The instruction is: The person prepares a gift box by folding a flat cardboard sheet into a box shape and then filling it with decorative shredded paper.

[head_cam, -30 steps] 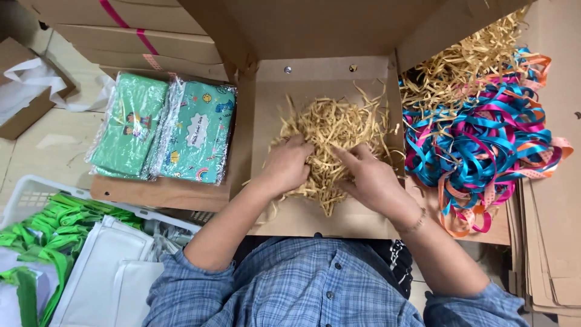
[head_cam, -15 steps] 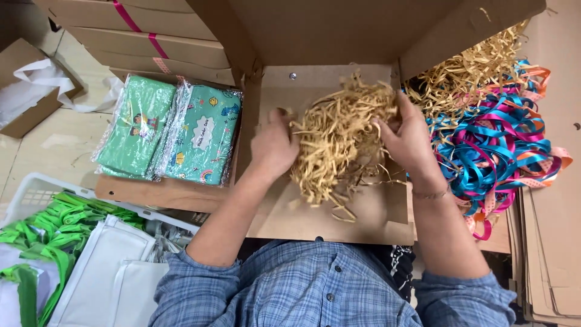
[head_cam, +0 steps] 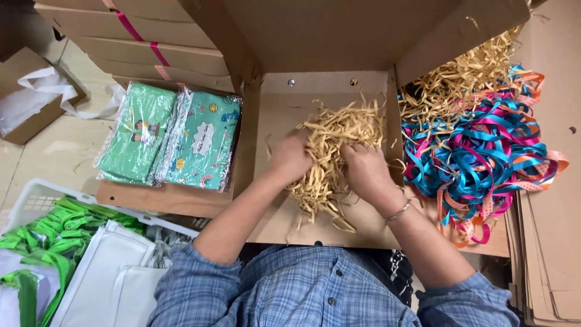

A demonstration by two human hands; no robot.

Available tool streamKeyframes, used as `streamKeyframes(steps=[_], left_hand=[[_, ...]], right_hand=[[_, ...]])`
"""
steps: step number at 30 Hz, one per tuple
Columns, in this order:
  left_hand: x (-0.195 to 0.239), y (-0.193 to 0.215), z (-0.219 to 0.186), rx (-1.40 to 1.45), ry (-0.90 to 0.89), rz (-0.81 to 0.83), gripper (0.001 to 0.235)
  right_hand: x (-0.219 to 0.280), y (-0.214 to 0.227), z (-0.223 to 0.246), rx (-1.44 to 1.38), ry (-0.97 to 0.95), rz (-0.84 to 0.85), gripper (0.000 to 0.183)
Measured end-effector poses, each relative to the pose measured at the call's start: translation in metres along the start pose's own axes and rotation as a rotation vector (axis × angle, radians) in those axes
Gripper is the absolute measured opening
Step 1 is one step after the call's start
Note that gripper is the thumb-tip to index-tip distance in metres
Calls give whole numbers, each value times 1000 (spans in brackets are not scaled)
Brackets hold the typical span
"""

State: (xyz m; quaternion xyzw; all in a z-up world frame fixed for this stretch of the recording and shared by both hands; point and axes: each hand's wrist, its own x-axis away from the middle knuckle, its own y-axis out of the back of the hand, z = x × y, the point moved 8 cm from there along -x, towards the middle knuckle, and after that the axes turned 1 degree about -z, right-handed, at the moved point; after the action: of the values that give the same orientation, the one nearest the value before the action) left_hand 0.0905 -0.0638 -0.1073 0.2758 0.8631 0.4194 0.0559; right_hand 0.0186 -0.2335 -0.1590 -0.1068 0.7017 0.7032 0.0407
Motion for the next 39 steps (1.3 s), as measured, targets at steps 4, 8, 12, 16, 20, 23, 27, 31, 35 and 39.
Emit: streamKeyframes(steps=[4,8,12,16,20,23,27,31,35,39], left_hand=[[11,96,13,272,20,-412,37],[18,100,26,384,93,-239,58],[49,86,-16,5,181,20,75],[55,94,-34,6,147,14,86],[27,45,0,351,35,-80,71],[39,57,-2,507,48,-217,57],[24,89,62,453,97,-478,42],[31,98,61,376,90,-378,60],[38,70,42,-144,129,59,60],[75,108,-48,-346,66,245,75]], right_hand=[[1,76,-29,-286,-71,211,31],[7,92,-62,-305,-186,346,32],[6,131,-21,-40,-183,158,65],[1,150,57,20,14,-83,55],[-1,52,87,-198,112,151,45],[-3,30,81,-189,153,124,28],[12,77,77,-217,169,169,18],[53,75,83,-273,182,423,24],[46,142,101,-382,205,778,42],[10,190,72,-726,-11,592,38]])
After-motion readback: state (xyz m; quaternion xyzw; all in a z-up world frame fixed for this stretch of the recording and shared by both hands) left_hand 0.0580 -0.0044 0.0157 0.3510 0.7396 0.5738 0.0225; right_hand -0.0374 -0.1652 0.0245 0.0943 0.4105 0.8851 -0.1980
